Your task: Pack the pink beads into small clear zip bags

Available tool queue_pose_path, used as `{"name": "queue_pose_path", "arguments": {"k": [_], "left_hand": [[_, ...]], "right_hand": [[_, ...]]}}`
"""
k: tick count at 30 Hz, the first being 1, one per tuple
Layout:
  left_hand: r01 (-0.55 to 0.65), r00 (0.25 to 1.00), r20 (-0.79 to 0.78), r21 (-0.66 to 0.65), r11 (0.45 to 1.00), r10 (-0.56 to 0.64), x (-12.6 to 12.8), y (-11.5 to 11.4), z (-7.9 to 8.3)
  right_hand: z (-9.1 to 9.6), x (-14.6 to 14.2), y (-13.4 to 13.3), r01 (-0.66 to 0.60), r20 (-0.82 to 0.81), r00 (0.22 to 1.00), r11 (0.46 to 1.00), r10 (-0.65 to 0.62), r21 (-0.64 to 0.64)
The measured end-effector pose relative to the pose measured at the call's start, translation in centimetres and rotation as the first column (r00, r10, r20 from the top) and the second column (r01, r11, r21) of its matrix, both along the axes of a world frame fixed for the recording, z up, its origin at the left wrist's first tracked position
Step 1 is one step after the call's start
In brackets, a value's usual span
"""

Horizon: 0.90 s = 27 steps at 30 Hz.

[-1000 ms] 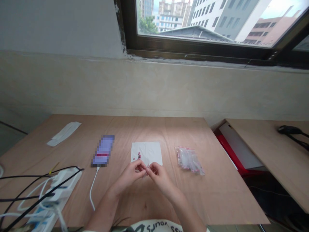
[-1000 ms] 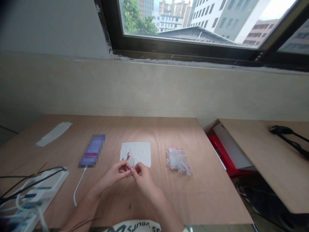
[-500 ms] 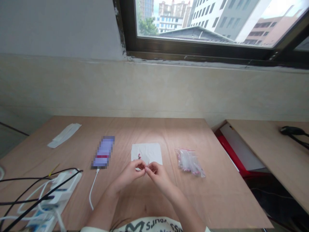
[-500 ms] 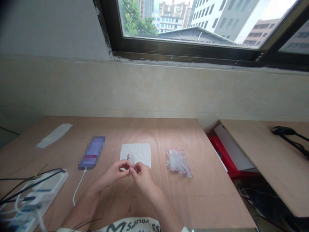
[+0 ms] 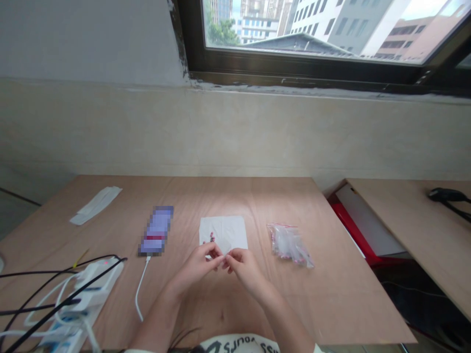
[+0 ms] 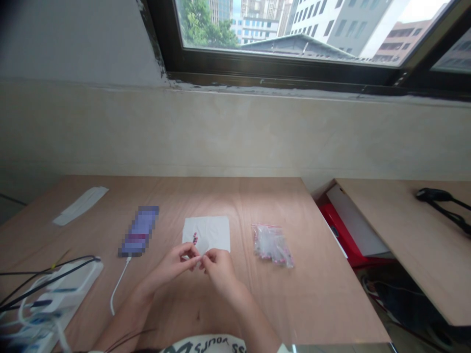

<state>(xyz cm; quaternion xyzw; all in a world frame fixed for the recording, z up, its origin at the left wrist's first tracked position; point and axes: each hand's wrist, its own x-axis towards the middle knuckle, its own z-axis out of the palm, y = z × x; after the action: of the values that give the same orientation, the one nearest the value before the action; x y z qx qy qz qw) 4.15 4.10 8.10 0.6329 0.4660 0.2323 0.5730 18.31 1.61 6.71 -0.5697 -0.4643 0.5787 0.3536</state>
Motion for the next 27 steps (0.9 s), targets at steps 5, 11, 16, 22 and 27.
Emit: {"name": "queue_pose_path", "arguments": {"k": [5, 11, 16, 22, 27], "left_hand": [[-0.092, 0.995, -0.037, 0.107, 0.990, 0.096, 0.3, 0.0, 0.9], [-0.132, 0.976, -0.138, 0.227, 0.965, 0.167, -0.2, 0.9, 1.8], [0.006, 0.987, -0.155, 0.320, 0.947, 0.046, 0.8, 0.2, 1.6], [0.024, 0.989, -0.147, 0.331, 0.943, 0.026, 0.3, -0.2, 0.5], [0.084, 0.987, -0.161, 0.338, 0.937, -0.031, -0.3, -0.7, 1.7]], "right_hand": [[1.2, 0.3, 0.1, 0.054, 0.157, 0.986, 0.998, -0.059, 0.038], [2.3, 0.7, 0.5, 0.091, 0.231, 0.968, 0.995, -0.100, 0.052], [2.2, -0.2, 0.2, 0.021, 0.258, 0.963, 0.982, -0.070, 0.187], [2.0, -0.1, -0.8, -0.009, 0.314, 0.949, 0.986, -0.043, 0.164], [2.2, -0.2, -1.3, 0.028, 0.357, 0.930, 0.985, -0.089, 0.171]]}}
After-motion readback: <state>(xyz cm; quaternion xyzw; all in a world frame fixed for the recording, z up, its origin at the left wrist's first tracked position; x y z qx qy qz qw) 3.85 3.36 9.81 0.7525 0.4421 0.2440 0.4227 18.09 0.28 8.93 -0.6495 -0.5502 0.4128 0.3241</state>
